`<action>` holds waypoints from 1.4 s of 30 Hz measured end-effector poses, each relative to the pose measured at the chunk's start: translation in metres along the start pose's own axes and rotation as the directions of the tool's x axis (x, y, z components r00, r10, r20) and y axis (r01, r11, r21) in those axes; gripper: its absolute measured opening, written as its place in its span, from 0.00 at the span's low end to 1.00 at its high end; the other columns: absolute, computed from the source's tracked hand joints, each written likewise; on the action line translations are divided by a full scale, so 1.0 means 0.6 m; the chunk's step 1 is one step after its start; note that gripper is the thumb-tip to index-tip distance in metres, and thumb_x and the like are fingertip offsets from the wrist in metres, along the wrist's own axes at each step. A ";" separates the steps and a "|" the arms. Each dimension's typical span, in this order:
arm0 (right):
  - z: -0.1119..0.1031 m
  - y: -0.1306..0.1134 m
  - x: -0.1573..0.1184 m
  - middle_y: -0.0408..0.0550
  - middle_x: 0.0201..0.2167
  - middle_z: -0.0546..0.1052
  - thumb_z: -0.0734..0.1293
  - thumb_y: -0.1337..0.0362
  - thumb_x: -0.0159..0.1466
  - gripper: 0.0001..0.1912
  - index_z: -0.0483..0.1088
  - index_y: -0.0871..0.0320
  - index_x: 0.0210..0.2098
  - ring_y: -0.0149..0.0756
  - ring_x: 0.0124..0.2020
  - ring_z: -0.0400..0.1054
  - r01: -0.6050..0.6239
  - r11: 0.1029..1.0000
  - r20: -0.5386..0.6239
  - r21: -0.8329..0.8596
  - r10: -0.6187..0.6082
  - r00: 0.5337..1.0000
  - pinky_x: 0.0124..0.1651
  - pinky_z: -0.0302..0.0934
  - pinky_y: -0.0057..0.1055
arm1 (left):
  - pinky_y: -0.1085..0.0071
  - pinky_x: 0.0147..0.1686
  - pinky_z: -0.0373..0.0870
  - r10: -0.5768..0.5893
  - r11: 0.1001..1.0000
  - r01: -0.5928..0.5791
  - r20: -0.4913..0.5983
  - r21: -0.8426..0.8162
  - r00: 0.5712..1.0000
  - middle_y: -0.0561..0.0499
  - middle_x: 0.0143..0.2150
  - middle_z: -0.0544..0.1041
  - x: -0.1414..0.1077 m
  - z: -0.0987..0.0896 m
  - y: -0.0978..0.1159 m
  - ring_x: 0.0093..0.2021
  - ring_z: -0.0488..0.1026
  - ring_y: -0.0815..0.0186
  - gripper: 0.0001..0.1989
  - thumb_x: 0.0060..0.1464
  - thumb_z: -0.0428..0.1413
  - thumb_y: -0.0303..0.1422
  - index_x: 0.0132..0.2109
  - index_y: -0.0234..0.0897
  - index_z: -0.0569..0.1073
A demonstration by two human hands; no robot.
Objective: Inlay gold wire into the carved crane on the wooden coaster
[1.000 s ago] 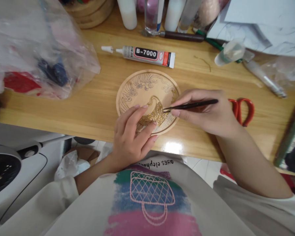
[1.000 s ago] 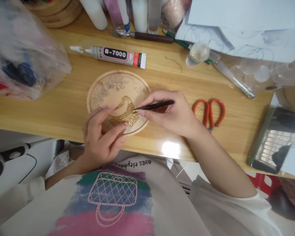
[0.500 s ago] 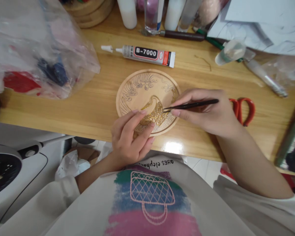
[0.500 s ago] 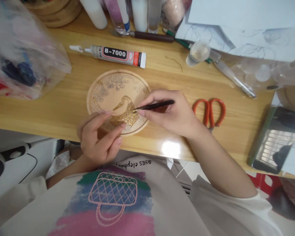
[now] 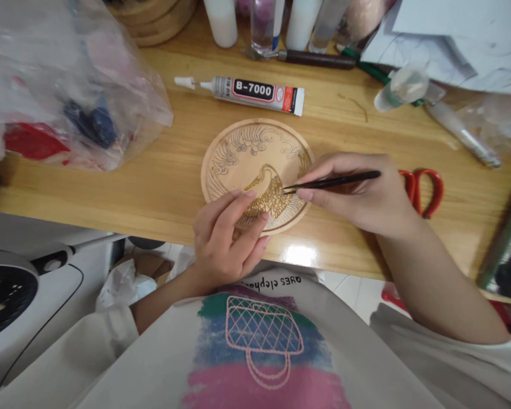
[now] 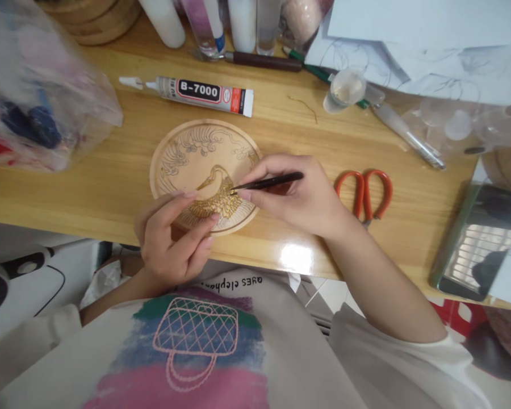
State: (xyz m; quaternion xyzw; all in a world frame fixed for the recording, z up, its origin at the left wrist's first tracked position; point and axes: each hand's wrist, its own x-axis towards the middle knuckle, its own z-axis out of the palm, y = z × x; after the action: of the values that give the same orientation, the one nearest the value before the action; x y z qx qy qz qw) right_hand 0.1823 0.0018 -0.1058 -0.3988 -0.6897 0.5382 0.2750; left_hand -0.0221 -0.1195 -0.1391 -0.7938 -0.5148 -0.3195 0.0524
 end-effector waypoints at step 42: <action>-0.001 0.001 -0.001 0.42 0.29 0.81 0.78 0.58 0.54 0.08 0.79 0.54 0.29 0.33 0.31 0.75 0.005 1.000 0.005 0.002 -0.005 1.000 0.36 0.72 0.30 | 0.54 0.58 0.68 -0.020 0.999 0.022 0.048 -0.031 0.999 0.35 0.58 0.70 0.004 0.004 0.004 0.60 0.67 0.49 0.14 0.60 0.55 0.33 0.50 0.32 0.76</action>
State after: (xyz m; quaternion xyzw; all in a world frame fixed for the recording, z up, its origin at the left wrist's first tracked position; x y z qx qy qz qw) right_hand 0.1830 0.0018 -0.1062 -0.3956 -0.6907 0.5393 0.2749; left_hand -0.0183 -0.1176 -0.1390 -0.7964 -0.5191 -0.3092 0.0242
